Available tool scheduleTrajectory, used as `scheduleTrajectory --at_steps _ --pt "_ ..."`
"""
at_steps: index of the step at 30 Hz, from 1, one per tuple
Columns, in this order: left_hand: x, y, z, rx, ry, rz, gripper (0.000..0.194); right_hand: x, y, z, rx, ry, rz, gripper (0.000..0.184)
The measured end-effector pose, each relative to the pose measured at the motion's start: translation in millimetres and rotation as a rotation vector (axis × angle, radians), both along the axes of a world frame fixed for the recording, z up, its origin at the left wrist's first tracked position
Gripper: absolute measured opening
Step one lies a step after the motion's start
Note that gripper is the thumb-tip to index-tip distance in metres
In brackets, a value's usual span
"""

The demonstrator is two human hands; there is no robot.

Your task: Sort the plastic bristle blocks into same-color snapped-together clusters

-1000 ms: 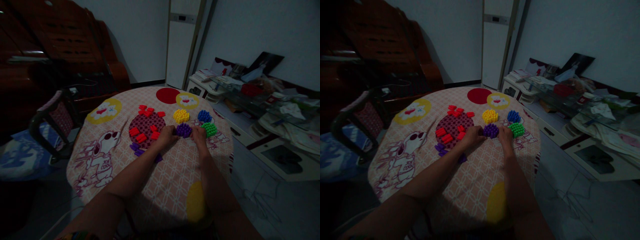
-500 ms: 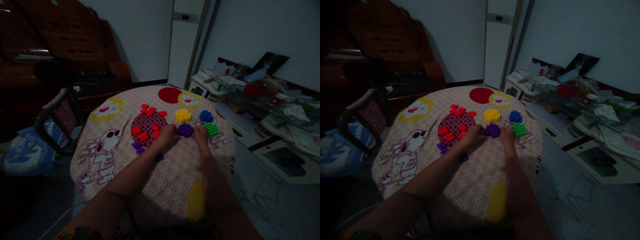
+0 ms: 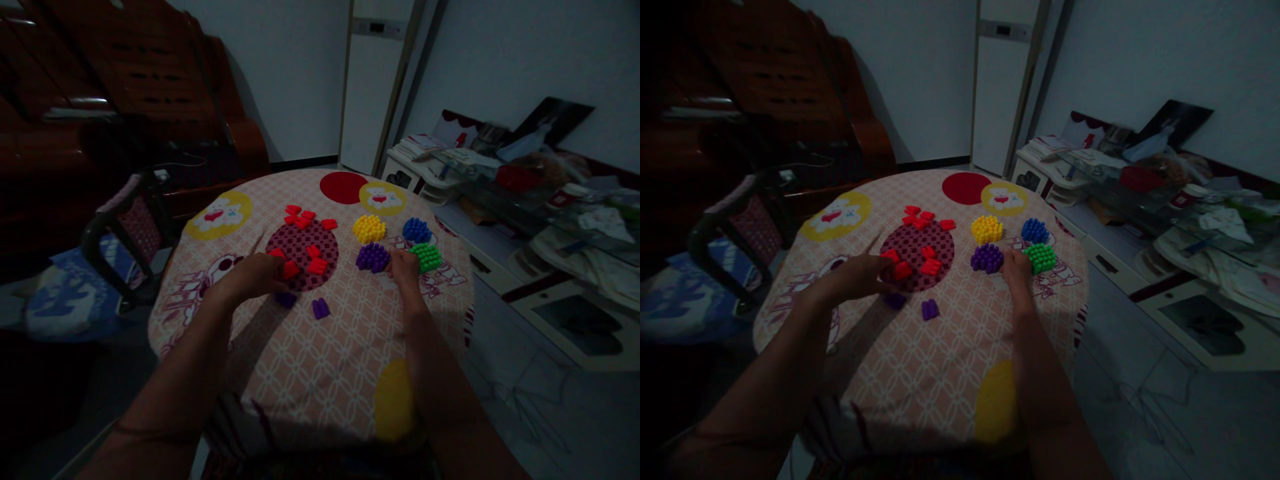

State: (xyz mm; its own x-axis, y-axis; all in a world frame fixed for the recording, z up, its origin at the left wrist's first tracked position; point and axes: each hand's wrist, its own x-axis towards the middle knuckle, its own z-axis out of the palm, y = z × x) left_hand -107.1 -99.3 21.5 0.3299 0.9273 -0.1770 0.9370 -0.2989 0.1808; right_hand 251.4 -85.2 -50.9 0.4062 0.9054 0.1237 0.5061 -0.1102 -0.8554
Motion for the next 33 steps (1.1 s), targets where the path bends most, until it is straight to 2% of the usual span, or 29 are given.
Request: scheduleTrajectory --at_steps 4,8,13,18,21,23,27,30,33 --pt "-8.0 -13.8 -16.8 -0.007 0.000 0.012 0.026 -0.5 0.3 1.2 -0.013 -0.015 -0.008 0.044" --pt "4.6 -12.8 -16.6 0.001 -0.037 0.036 0.018 -1.3 -1.2 2.2 0.013 -0.009 0.001 0.044" --pt "40.2 -5.2 -13.3 0.019 -0.167 -0.031 0.015 -2.3 -2.6 3.4 0.023 -0.015 0.002 0.044" --pt "86.7 6.4 -24.0 0.068 -0.325 -0.158 0.010 -0.6 -2.3 3.1 0.020 -0.024 0.012 0.043" --pt "106.4 13.2 -28.0 0.020 -0.356 -0.178 0.006 0.5 -1.9 1.8 0.040 -0.026 0.028 0.043" --pt "113.5 15.9 -28.0 -0.004 -0.356 -0.171 0.003 0.7 -1.3 0.9 0.047 -0.033 0.023 0.042" --pt "117.0 16.2 -23.9 -0.005 -0.348 -0.193 0.027 0.8 0.6 -0.4 0.030 -0.045 0.018 0.041" --pt "116.6 15.4 -18.8 -0.021 -0.321 -0.215 0.022 1.4 1.8 -1.5 0.030 -0.052 0.004 0.041" --pt "120.1 16.0 -14.4 -0.010 -0.377 -0.201 0.016 2.3 2.5 -2.7 0.030 -0.054 0.003 0.041"
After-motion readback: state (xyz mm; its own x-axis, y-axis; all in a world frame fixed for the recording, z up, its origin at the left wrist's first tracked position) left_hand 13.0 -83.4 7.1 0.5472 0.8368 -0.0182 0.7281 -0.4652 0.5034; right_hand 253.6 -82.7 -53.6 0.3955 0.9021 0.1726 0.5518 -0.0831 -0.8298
